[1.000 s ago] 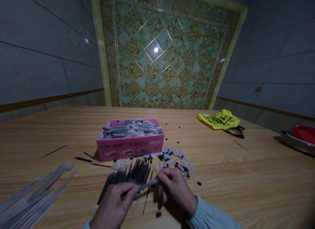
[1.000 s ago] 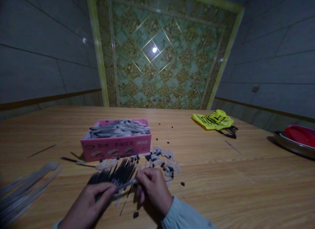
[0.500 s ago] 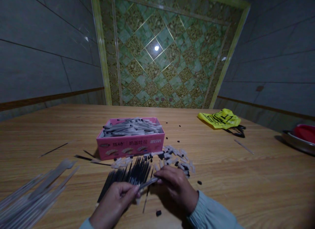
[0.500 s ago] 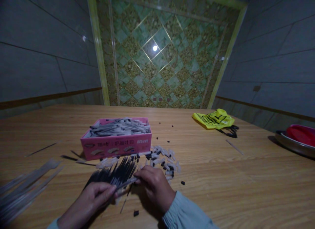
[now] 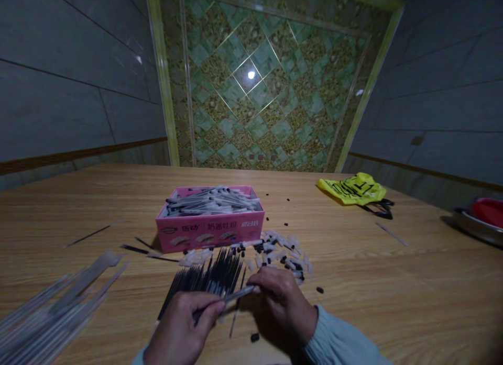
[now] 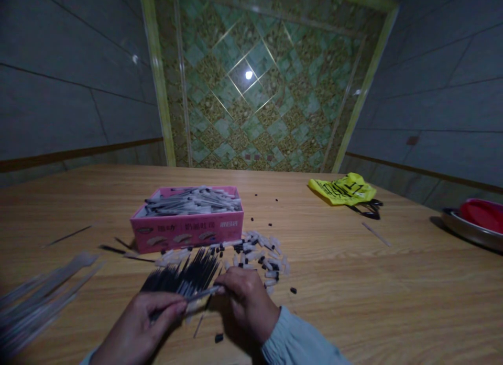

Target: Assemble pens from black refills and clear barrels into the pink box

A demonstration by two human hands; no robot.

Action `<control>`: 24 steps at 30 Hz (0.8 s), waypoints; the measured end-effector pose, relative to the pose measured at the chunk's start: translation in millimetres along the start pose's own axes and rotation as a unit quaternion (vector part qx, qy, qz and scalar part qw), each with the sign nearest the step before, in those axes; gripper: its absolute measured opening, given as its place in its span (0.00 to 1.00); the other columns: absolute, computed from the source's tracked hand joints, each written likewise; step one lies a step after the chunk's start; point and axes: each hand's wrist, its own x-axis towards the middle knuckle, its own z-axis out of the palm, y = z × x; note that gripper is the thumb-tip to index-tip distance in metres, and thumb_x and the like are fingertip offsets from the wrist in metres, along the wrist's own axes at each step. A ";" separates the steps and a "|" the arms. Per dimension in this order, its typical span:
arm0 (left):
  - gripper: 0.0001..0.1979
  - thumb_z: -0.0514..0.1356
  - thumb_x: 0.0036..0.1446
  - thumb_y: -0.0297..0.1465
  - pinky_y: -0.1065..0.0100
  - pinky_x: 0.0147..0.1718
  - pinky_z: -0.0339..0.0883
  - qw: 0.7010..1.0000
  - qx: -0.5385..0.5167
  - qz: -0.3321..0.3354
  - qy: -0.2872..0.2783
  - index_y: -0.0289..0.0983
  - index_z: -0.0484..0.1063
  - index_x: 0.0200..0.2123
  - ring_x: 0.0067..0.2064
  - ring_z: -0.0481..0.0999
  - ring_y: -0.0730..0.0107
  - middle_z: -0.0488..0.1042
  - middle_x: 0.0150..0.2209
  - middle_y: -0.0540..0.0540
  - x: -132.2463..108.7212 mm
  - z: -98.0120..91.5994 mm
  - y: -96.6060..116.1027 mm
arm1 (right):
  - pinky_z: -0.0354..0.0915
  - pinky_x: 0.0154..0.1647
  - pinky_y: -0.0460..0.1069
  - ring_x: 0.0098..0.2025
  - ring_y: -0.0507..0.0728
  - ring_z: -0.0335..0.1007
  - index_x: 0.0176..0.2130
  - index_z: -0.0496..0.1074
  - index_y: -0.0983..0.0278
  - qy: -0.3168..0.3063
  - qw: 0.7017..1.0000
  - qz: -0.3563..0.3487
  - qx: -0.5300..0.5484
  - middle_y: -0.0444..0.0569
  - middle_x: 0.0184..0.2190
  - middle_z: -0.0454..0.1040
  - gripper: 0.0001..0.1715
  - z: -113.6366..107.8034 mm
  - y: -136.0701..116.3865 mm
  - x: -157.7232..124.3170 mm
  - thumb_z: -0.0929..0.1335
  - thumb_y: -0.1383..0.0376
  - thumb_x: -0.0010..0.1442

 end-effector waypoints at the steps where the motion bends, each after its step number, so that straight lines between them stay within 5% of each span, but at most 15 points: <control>1: 0.18 0.54 0.56 0.40 0.69 0.25 0.55 1.000 0.014 0.013 0.012 0.38 0.76 0.21 0.25 0.68 0.66 0.72 0.20 0.47 -1.2 0.2 0.1 | 0.59 0.28 0.46 0.28 0.54 0.67 0.36 0.75 0.65 -0.002 1.000 0.005 -0.001 0.51 0.25 0.73 0.18 -0.4 -0.7 0.2 0.59 0.62 0.65; 10: 0.11 0.57 0.54 0.36 0.66 0.25 0.59 0.979 0.113 0.127 0.111 0.41 0.80 0.33 0.26 0.74 0.62 0.77 0.25 0.43 -6.4 3.9 -5.7 | 0.59 0.29 0.47 0.28 0.55 0.67 0.32 0.76 0.66 -0.037 0.997 0.063 0.016 0.50 0.24 0.73 0.19 0.5 -0.6 0.2 0.61 0.59 0.65; 17: 0.20 0.52 0.58 0.41 0.68 0.27 0.57 0.999 0.024 -0.009 0.023 0.38 0.74 0.21 0.27 0.71 0.64 0.74 0.22 0.47 3.1 3.5 4.5 | 0.60 0.31 0.45 0.29 0.53 0.68 0.32 0.76 0.66 0.018 0.991 0.125 0.052 0.47 0.25 0.73 0.12 -0.2 -0.1 7.6 0.65 0.64 0.61; 21: 0.23 0.52 0.56 0.46 0.69 0.27 0.56 0.998 -0.058 -0.031 -0.013 0.36 0.70 0.18 0.27 0.68 0.67 0.71 0.21 0.48 7.4 3.3 4.6 | 0.59 0.30 0.46 0.29 0.53 0.68 0.33 0.77 0.66 0.008 0.994 0.104 0.043 0.48 0.25 0.73 0.11 -6.8 1.9 11.1 0.66 0.65 0.61; 24: 0.28 0.52 0.50 0.54 0.71 0.19 0.47 0.981 -0.158 -0.078 -0.080 0.35 0.69 0.18 0.17 0.56 0.75 0.59 0.13 0.53 10.3 5.7 -5.8 | 0.58 0.29 0.46 0.28 0.53 0.67 0.32 0.77 0.67 0.006 0.998 0.064 0.017 0.49 0.24 0.73 0.11 -8.3 2.1 11.9 0.65 0.66 0.61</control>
